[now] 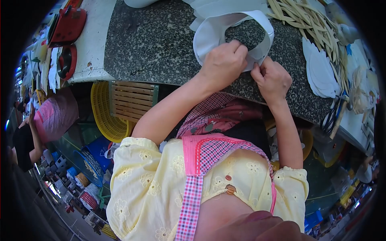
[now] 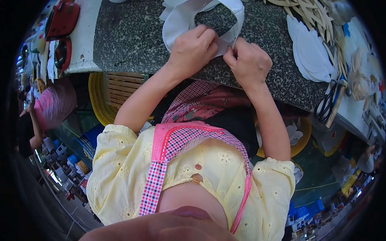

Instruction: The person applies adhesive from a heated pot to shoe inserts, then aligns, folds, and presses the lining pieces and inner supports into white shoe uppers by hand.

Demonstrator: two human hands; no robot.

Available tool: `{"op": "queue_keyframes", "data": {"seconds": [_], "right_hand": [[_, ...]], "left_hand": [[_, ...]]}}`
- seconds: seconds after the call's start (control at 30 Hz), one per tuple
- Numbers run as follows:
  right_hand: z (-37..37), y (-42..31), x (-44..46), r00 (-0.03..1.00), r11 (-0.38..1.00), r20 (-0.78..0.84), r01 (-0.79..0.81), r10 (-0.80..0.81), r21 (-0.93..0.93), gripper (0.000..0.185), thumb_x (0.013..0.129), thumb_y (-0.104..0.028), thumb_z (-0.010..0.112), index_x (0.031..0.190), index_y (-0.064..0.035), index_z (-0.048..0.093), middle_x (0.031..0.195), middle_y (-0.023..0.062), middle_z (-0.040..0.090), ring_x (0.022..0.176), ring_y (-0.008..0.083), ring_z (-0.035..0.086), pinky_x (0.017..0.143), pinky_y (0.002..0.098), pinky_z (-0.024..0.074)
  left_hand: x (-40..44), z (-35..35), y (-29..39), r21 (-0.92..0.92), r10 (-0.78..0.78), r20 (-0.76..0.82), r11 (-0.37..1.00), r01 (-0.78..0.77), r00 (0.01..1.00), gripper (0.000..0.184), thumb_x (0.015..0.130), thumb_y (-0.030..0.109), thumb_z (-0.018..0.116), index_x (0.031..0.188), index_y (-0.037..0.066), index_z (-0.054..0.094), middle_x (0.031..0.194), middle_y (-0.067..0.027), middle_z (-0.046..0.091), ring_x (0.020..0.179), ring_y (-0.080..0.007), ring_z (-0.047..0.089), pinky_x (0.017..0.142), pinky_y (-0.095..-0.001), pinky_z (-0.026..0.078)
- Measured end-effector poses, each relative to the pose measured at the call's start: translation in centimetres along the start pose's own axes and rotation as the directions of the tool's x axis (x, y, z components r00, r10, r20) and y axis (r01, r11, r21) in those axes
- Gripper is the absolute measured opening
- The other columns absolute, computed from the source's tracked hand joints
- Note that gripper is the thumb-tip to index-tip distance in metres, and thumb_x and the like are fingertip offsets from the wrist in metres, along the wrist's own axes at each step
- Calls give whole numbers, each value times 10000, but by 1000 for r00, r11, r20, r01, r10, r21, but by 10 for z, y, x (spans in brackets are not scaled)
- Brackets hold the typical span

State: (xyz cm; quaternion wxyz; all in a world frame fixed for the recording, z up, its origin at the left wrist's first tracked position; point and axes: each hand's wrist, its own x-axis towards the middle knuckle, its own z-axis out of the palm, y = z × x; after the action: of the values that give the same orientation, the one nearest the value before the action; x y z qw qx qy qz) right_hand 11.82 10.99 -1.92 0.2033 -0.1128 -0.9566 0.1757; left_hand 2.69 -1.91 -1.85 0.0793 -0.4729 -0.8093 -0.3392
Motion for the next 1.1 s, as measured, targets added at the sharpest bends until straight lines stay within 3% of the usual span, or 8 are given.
{"op": "queue_keyframes", "data": {"seconds": [0.17,0.27,0.37,0.53,0.67,0.87,0.97,1.1], "right_hand": [[0,1,4,994,995,77,-77,82,-66,190,682,-213,639,627,-98,498,601,37,547,572,226,552,484,336,421],[-9,6,-2,986,992,-127,105,-113,-65,118,691,-176,620,723,-86,550,768,32,577,713,203,561,622,327,424],[-9,-1,-8,840,855,-173,517,-515,-34,162,701,-138,587,846,-65,580,913,25,561,864,179,541,773,336,367],[-16,-1,-18,873,865,89,487,-479,-122,276,700,-114,571,972,-98,610,1021,-19,567,977,124,523,889,394,259],[-17,2,-25,885,878,123,462,-449,-125,336,685,-120,579,1020,-119,610,1084,-39,561,1006,106,514,903,420,230],[-15,3,-30,897,893,149,434,-417,-118,384,666,-111,583,1047,-142,610,1106,-49,547,1031,102,491,900,427,226],[-16,2,-30,903,902,147,419,-403,-103,392,657,-111,585,1047,-139,610,1104,-49,545,1027,102,488,897,431,225],[-14,-1,-31,903,895,133,424,-408,-140,389,647,-105,587,1035,-129,613,1096,-40,546,1027,109,488,872,419,254]], "left_hand": [[8,1,-10,9,-42,86,999,41,995,89,704,74,565,790,57,584,757,-99,571,695,-281,585,608,-365,481],[9,-5,-15,-55,3,167,998,6,986,88,724,85,569,802,57,597,773,-97,578,730,-281,586,641,-363,478],[8,-10,-14,-112,-4,265,993,35,964,112,743,118,582,827,49,609,812,-99,586,762,-283,584,667,-360,474],[10,-24,-14,-292,84,323,956,15,943,238,725,171,636,920,35,624,919,-113,583,844,-297,570,735,-366,465],[1,-18,-15,-147,217,220,971,-188,951,261,681,160,672,903,32,623,915,-107,583,857,-281,568,743,-353,467],[3,-12,-12,28,41,218,998,-48,975,83,697,90,621,760,44,591,799,-72,601,738,-270,595,634,-346,481],[4,-6,-10,-25,-123,100,992,126,987,54,706,66,599,758,55,597,786,-81,601,718,-272,599,626,-349,481],[5,-9,-10,-65,-172,16,983,172,985,43,712,64,593,755,57,593,781,-82,599,718,-268,596,627,-337,480]]}}
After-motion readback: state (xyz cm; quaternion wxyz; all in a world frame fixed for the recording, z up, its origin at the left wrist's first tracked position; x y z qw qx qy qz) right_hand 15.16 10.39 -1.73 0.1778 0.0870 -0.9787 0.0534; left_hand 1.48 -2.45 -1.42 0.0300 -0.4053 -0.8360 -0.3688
